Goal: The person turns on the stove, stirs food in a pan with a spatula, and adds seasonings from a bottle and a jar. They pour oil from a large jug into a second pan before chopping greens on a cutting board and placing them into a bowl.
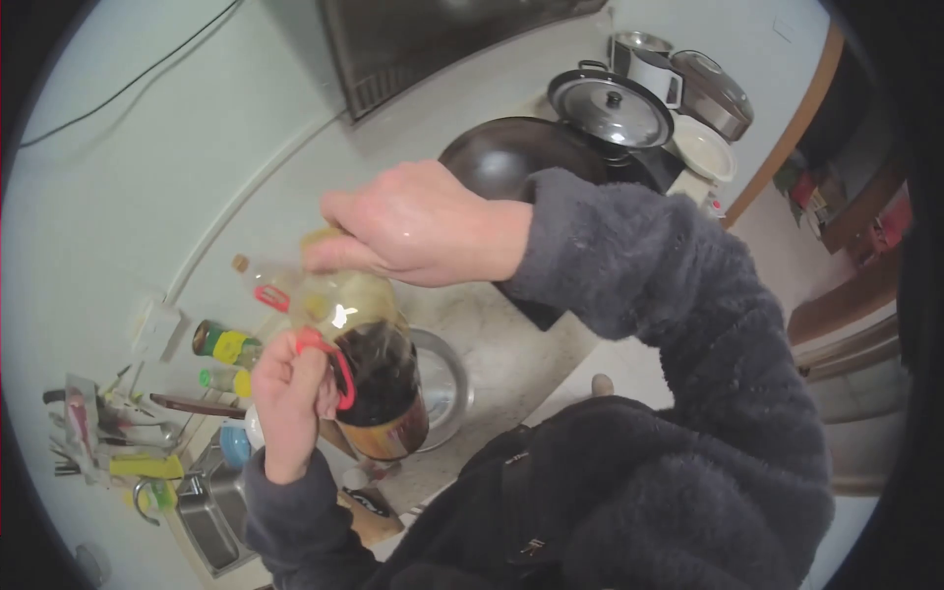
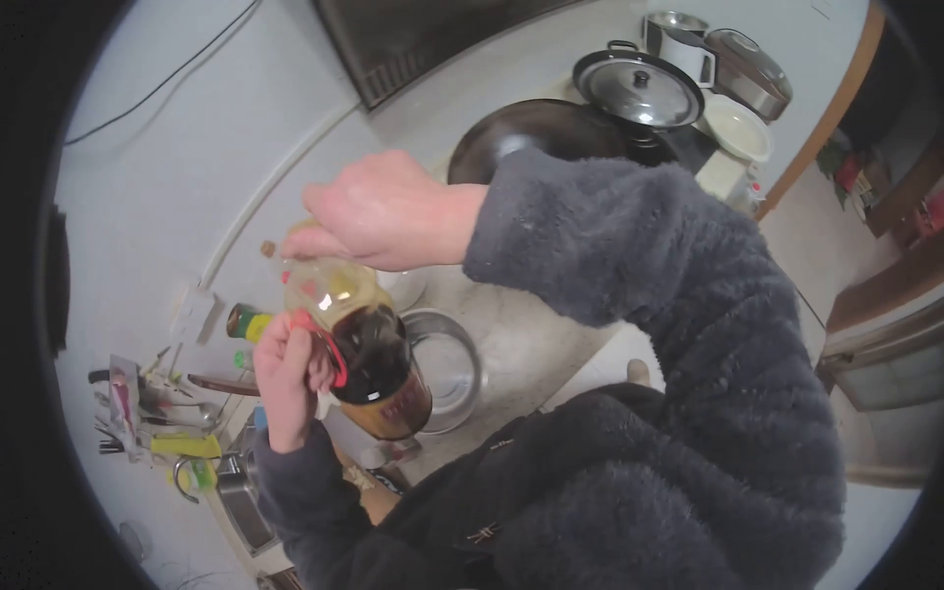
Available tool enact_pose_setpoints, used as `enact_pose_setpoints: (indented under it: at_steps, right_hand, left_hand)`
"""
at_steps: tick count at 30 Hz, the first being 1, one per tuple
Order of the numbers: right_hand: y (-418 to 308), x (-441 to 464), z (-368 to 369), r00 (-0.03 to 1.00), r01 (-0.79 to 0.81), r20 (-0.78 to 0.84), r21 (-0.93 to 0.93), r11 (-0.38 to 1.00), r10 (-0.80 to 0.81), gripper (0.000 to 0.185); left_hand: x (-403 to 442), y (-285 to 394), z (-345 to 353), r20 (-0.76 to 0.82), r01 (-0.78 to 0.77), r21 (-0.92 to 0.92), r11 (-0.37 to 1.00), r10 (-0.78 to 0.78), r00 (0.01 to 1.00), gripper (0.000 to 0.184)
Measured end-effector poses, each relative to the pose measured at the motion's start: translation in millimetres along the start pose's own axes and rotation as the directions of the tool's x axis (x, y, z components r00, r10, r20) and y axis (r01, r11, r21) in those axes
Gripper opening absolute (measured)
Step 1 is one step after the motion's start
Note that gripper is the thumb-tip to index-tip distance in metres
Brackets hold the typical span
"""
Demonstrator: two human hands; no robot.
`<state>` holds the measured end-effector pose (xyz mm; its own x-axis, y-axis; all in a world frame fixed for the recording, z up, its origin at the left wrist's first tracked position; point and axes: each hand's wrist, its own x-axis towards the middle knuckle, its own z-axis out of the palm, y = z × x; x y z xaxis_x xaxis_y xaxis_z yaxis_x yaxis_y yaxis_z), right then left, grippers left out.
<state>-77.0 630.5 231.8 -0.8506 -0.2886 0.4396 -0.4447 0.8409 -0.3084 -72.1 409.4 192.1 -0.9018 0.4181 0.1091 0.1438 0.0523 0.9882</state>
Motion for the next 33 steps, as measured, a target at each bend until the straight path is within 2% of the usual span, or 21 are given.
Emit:
enact_pose_setpoints:
  at_steps: [2,6,9,12,15,18,19,20,21,23,24,26,27,29,30,33]
  right_hand:
    - [22.9,-33.1,-21.2,0.999,0.03,0.026,0.073,0.997,-0.032,0.049]
    - [72.4,-87.8,-60.1,0.987,0.117,0.068,0.315,0.942,-0.146,0.038]
    - [113.5,-107.3,-84.1,0.928,0.289,0.049,0.532,0.795,-0.37,0.024]
    - [139.8,-120.3,-99.1,0.825,0.481,-0.04,0.572,0.664,-0.563,0.024]
    - [155.5,-139.5,-102.8,0.909,0.397,-0.165,0.622,0.674,-0.383,0.027]
    - [173.4,-194.3,-52.2,0.969,0.245,-0.139,0.537,0.807,-0.202,0.012]
    - [174.9,-224.4,-32.2,0.985,0.09,0.076,0.534,0.841,-0.153,0.016]
    - [174.9,-256.8,-10.4,0.951,-0.069,0.294,0.494,0.867,-0.092,0.023]
    - [183.3,-281.6,15.3,0.915,-0.147,0.4,0.459,0.876,-0.057,0.026]
    - [204.2,-326.9,80.3,0.878,-0.259,0.464,0.256,0.932,0.117,0.012]
    - [217.5,-342.2,107.8,0.868,-0.283,0.47,0.199,0.938,0.161,0.01]
    - [248.6,-359.0,153.8,0.946,-0.143,0.288,-0.048,0.989,0.15,0.013]
    - [256.8,-363.3,169.0,0.961,-0.114,0.241,-0.112,0.987,0.138,0.014]
    - [265.5,-363.7,175.0,0.92,-0.149,0.333,-0.191,0.97,0.207,0.028]
    - [259.2,-362.4,170.7,0.908,-0.156,0.354,-0.213,0.964,0.225,0.032]
    - [242.8,-347.8,100.1,0.929,-0.127,0.343,-0.063,0.99,0.141,0.045]
  left_hand:
    - [-8.2,2.7,36.9,0.104,0.025,-0.039,0.999,-0.021,0.994,0.013]
    - [-26.5,16.5,117.3,0.114,0.043,-0.006,0.999,-0.042,0.993,0.018]
    - [-35.1,25.4,164.1,0.095,0.043,0.004,0.999,-0.043,0.995,0.02]
    - [-50.1,21.0,198.0,0.036,0.049,-0.018,0.999,-0.049,0.998,0.016]
    - [-70.9,12.6,219.4,-0.003,0.048,-0.04,0.998,-0.048,0.999,0.016]
    - [-99.1,4.4,226.1,-0.129,0.068,-0.064,0.996,-0.076,0.989,0.022]
    - [-108.4,1.6,224.6,-0.163,0.07,-0.061,0.996,-0.079,0.983,0.022]
    - [-120.0,-4.0,222.2,-0.195,0.077,-0.065,0.995,-0.089,0.977,0.021]
    - [-126.7,-7.1,222.7,-0.211,0.082,-0.069,0.994,-0.095,0.973,0.021]
    - [-143.0,-12.2,222.7,-0.281,0.156,-0.062,0.986,-0.167,0.945,0.02]
    - [-147.7,-13.9,222.3,-0.296,0.169,-0.059,0.984,-0.179,0.938,0.02]
    - [-154.2,-22.6,215.3,-0.315,0.161,-0.035,0.986,-0.164,0.935,0.025]
    - [-158.0,-25.1,213.2,-0.319,0.16,-0.027,0.987,-0.16,0.934,0.026]
    - [-160.7,-33.6,208.9,-0.36,0.151,-0.043,0.988,-0.156,0.92,0.026]
    - [-165.3,-34.1,208.9,-0.37,0.147,-0.049,0.988,-0.154,0.916,0.026]
    - [-156.1,-41.6,220.9,-0.472,0.143,-0.089,0.986,-0.168,0.866,0.031]
